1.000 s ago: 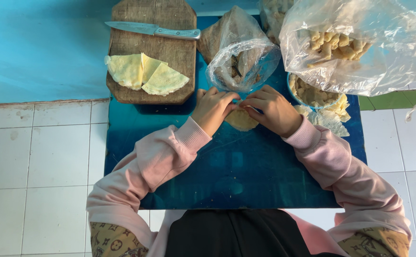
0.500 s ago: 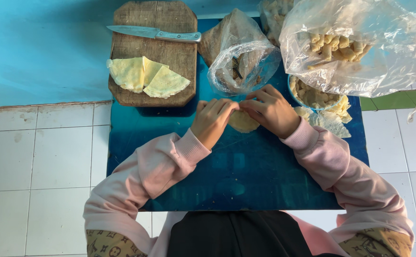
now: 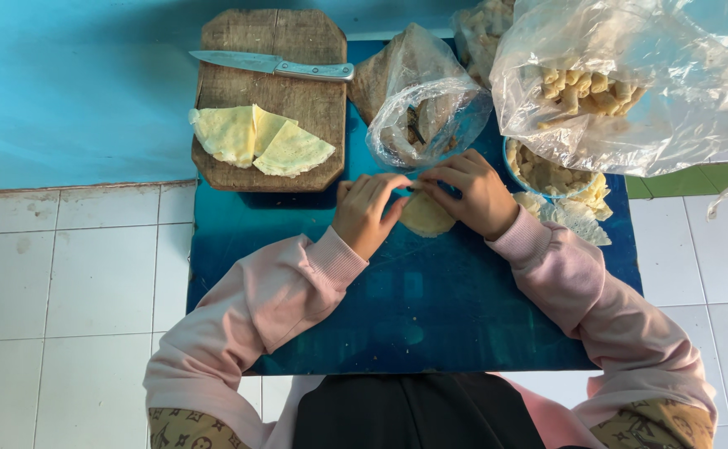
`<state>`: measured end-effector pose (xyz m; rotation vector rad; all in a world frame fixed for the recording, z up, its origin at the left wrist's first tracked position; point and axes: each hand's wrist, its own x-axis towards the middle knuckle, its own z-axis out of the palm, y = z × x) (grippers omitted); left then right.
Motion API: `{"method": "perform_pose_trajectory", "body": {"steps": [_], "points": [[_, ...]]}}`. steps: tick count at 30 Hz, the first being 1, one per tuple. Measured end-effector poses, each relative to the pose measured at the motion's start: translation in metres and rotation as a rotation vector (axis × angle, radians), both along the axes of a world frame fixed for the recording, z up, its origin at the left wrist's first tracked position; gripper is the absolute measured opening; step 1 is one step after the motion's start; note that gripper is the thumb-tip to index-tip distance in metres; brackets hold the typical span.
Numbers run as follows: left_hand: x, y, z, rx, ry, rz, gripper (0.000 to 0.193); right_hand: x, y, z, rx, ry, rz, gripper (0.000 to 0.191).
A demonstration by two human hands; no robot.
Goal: The person sits at a small table folding thin yellow crepe squares. They spoon a brown filling from a plastic-lined container onto a crepe, fold the crepe over the filling and press the edges to seal it, placing finished parcels aside and repeating with more crepes.
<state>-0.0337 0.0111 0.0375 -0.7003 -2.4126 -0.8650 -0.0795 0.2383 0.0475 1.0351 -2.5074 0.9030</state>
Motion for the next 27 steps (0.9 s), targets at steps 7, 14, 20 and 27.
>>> {"method": "perform_pose_trajectory", "body": {"steps": [7, 14, 20, 27], "points": [[0.002, 0.002, -0.001, 0.164, -0.101, 0.002, 0.044, 0.011, -0.002, 0.01, -0.162, -0.109, -0.02, 0.02], [0.007, 0.006, -0.009, 0.376, -0.207, -0.021, 0.025, 0.034, -0.009, 0.021, -0.271, -0.36, -0.115, 0.023], [0.01, 0.008, -0.011, 0.666, -0.516, -0.064, 0.034, 0.047, -0.014, 0.03, -0.247, -0.305, -0.084, 0.022], [0.007, 0.006, -0.018, 0.654, -0.549, -0.054, 0.033, 0.051, -0.009, 0.033, -0.255, -0.178, 0.026, 0.027]]}}
